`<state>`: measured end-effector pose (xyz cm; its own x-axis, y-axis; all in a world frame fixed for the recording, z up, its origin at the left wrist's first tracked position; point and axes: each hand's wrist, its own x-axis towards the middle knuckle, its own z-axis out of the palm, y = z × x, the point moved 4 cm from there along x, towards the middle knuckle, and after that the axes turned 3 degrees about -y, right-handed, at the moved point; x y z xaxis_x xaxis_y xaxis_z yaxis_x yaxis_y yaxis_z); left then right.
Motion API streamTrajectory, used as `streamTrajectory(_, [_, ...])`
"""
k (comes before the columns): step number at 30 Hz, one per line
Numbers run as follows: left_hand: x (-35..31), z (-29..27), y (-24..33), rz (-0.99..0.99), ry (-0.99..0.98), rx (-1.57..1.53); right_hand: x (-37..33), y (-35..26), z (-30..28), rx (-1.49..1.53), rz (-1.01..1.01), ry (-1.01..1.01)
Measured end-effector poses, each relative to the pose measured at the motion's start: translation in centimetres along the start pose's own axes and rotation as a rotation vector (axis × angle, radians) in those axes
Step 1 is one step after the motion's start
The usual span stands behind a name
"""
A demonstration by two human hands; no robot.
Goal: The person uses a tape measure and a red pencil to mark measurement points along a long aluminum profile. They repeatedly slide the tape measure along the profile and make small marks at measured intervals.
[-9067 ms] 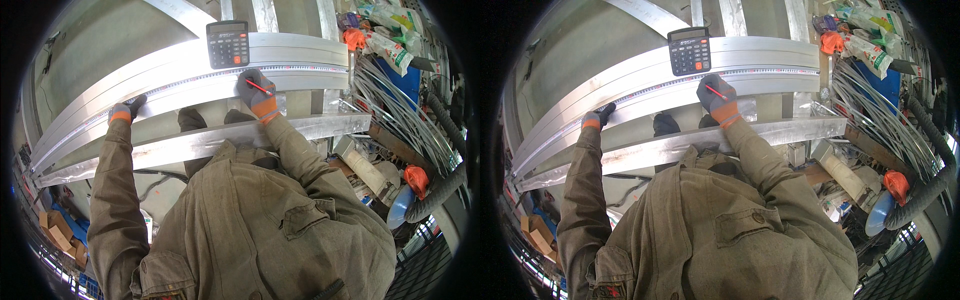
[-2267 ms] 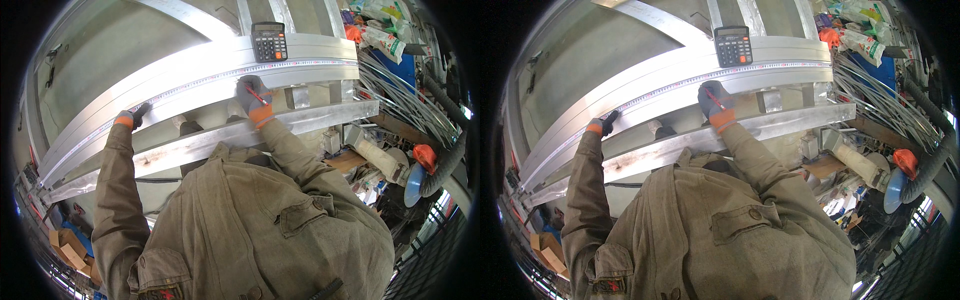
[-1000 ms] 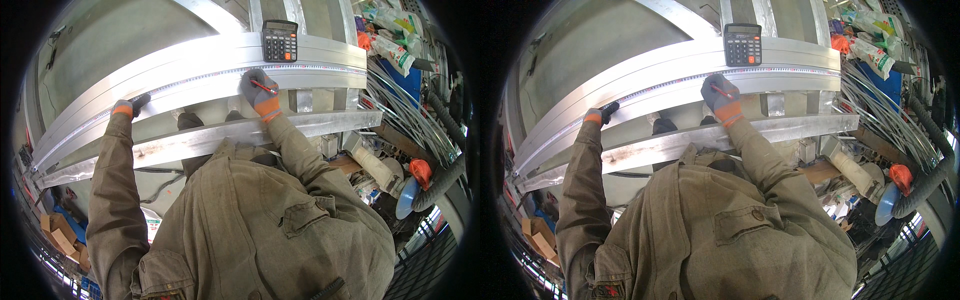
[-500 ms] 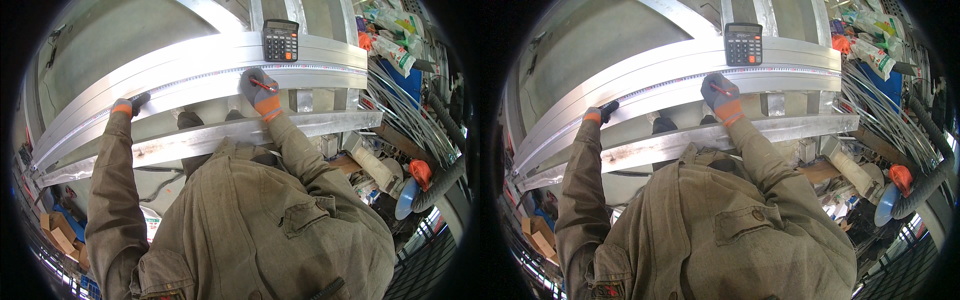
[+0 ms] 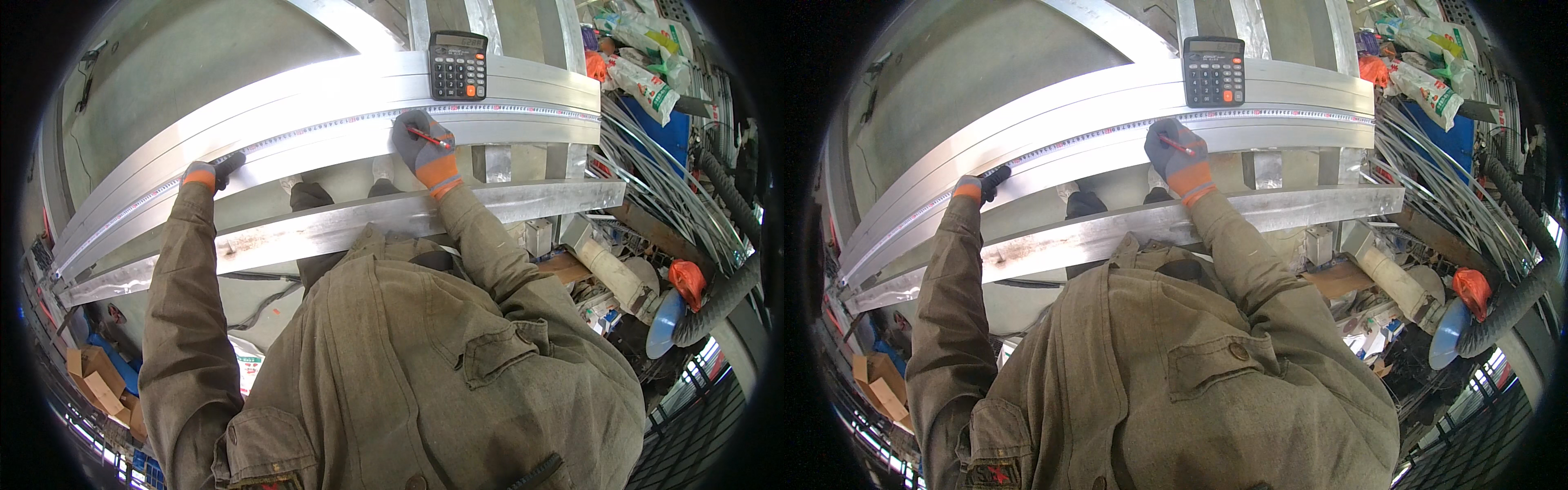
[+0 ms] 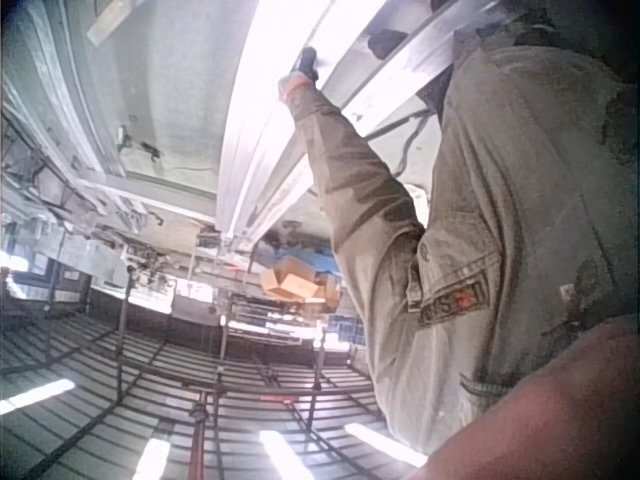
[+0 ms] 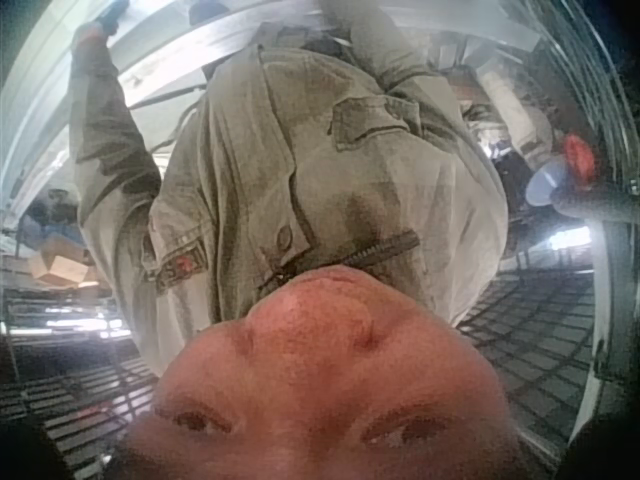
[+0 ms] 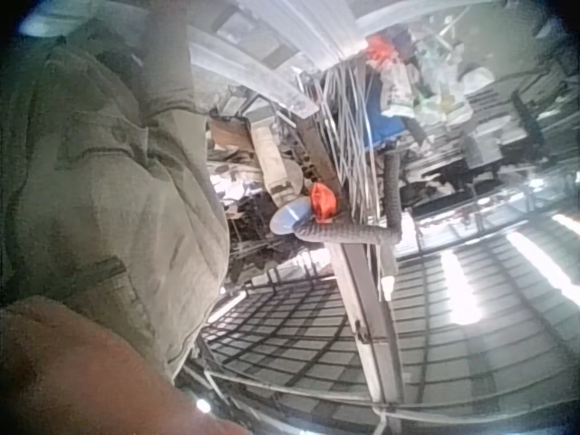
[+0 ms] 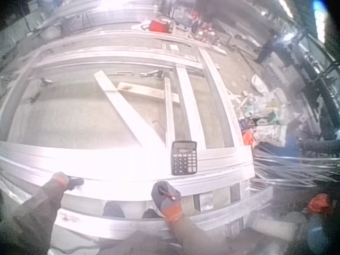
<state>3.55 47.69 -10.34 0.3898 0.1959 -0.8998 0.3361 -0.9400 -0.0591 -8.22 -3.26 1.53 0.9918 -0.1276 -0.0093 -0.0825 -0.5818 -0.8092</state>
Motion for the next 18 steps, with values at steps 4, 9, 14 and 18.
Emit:
streamTrajectory(4, [1.7,0.3,-1.2,-0.008,0.036,-0.008,0.0,0.0,-0.1,-0.006,-0.009,-0.007])
streamTrajectory(9, [4.1,0.9,-3.2,-0.014,0.067,-0.007,0.1,0.1,-0.1,0.018,-0.009,-0.014])
streamTrajectory(14, [5.3,1.0,-4.1,-0.019,0.066,-0.004,0.1,0.0,-0.2,0.014,-0.032,-0.035])
streamTrajectory(18, [4.4,0.9,-3.8,-0.001,0.089,-0.039,-0.1,0.7,0.2,0.111,0.107,-0.037])
